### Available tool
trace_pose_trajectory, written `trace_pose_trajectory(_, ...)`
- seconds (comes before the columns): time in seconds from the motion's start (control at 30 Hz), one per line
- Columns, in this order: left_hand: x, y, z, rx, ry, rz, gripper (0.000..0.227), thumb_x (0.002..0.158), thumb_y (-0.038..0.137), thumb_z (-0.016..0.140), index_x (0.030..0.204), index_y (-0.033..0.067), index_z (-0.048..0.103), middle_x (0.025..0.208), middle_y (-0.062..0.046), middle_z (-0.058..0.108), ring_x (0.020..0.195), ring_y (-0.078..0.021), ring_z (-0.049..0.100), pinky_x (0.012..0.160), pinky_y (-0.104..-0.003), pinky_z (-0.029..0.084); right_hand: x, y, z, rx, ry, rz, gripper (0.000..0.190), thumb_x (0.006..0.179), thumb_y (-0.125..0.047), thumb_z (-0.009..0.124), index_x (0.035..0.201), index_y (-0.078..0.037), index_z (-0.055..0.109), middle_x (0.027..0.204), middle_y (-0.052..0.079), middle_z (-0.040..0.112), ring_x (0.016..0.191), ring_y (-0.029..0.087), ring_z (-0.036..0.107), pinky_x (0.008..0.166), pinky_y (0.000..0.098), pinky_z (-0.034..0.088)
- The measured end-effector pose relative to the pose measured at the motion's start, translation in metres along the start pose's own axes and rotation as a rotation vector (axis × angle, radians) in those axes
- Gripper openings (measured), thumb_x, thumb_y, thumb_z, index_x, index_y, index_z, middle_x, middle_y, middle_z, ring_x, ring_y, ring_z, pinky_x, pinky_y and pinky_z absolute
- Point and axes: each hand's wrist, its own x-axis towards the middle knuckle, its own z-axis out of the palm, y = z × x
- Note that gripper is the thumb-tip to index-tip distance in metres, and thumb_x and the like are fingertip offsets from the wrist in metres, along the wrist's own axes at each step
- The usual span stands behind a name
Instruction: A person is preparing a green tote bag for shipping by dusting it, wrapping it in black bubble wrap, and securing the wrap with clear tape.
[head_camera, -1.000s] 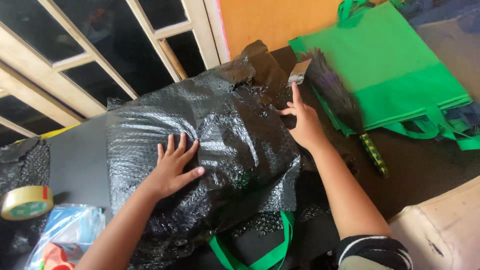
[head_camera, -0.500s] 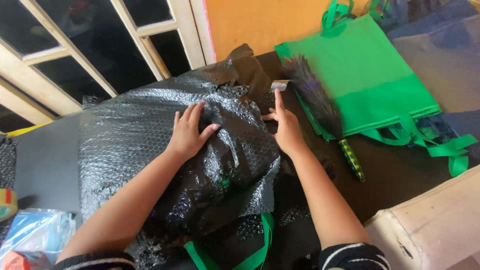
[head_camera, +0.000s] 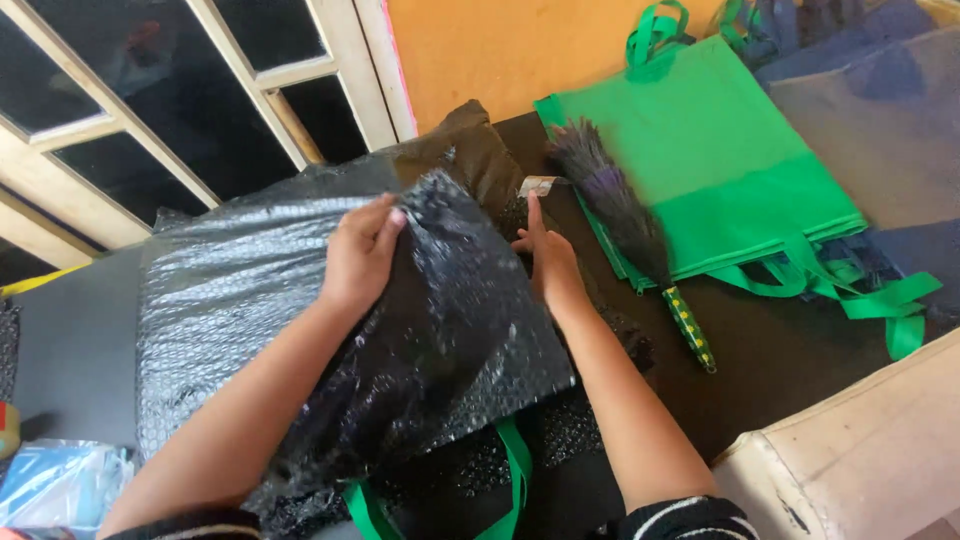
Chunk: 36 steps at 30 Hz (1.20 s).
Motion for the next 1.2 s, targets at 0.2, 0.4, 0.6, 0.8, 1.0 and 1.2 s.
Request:
trace_pose_trajectory(0.2, -0.041, 0.004, 0.042, 0.296, -0.150, 0.093, 0.023, 0.105, 0.039, 0.061, 0.109, 0.0237, 0.078, 0.125, 0.000, 0.075, 0.128, -0.0217, 0.064, 0.118, -0.067, 0.016, 0.003, 0.041, 0.030, -0.144, 0.115, -0.104, 0.084, 0.099, 0.004, 0.059, 0.168, -0.004, 0.012, 0.100, 0.005, 0.081, 0.097, 0.029, 0.073, 0.092, 0.0375, 0.050)
trace_pose_trajectory(0.4, -0.041, 0.030, 0.040, 0.421, -0.202, 0.108, 0.031, 0.094, 0.027, 0.073, 0.117, 0.0117, 0.060, 0.156, -0.012, 0.042, 0.128, -0.0400, 0.060, 0.115, -0.077, 0.025, 0.001, 0.073, 0.041, -0.090, 0.069, -0.091, 0.099, 0.091, -0.010, 0.072, 0.168, -0.006, 0.010, 0.109, 0.004, 0.079, 0.118, 0.027, 0.069, 0.105, 0.0379, 0.044)
trace_pose_trajectory(0.6, -0.032, 0.042, 0.042, 0.574, -0.409, 0.163, 0.079, 0.097, 0.026, 0.067, 0.163, 0.0307, 0.024, 0.170, -0.016, 0.016, 0.144, -0.0413, 0.042, 0.113, -0.078, 0.024, 0.001, 0.050, 0.025, -0.063, 0.061, -0.080, 0.083, 0.095, 0.010, 0.054, 0.167, -0.003, 0.014, 0.104, 0.020, 0.078, 0.117, 0.040, 0.069, 0.104, 0.0441, 0.045)
trace_pose_trajectory(0.8, -0.027, 0.012, 0.062, 0.677, -0.290, 0.333, 0.059, 0.092, 0.032, 0.070, 0.148, 0.0355, 0.054, 0.156, -0.012, 0.046, 0.135, -0.0400, 0.042, 0.104, -0.082, 0.028, 0.002, 0.058, 0.028, -0.102, 0.054, -0.060, 0.084, 0.095, 0.010, 0.050, 0.169, -0.008, 0.013, 0.103, 0.014, 0.079, 0.121, 0.034, 0.068, 0.107, 0.0406, 0.045)
trace_pose_trajectory(1.0, -0.017, 0.007, 0.068, 0.639, 0.087, 0.839, 0.032, 0.088, 0.012, 0.060, 0.116, 0.0082, 0.075, 0.131, -0.014, 0.061, 0.114, -0.0428, 0.054, 0.098, -0.077, 0.043, 0.000, 0.033, 0.011, -0.043, 0.042, -0.042, 0.085, 0.095, 0.011, 0.047, 0.169, -0.012, 0.013, 0.103, 0.014, 0.079, 0.124, 0.034, 0.067, 0.110, 0.0412, 0.044)
trace_pose_trajectory(1.2, -0.025, -0.024, 0.090, 0.720, 0.052, 0.819, 0.031, 0.090, 0.013, 0.050, 0.113, 0.0081, 0.070, 0.103, -0.009, 0.060, 0.092, -0.0313, 0.051, 0.078, -0.046, 0.046, 0.012, -0.026, -0.025, 0.116, -0.035, 0.055, 0.096, 0.091, -0.002, 0.069, 0.169, -0.023, 0.016, 0.112, 0.009, 0.079, 0.126, 0.033, 0.064, 0.114, 0.0461, 0.043)
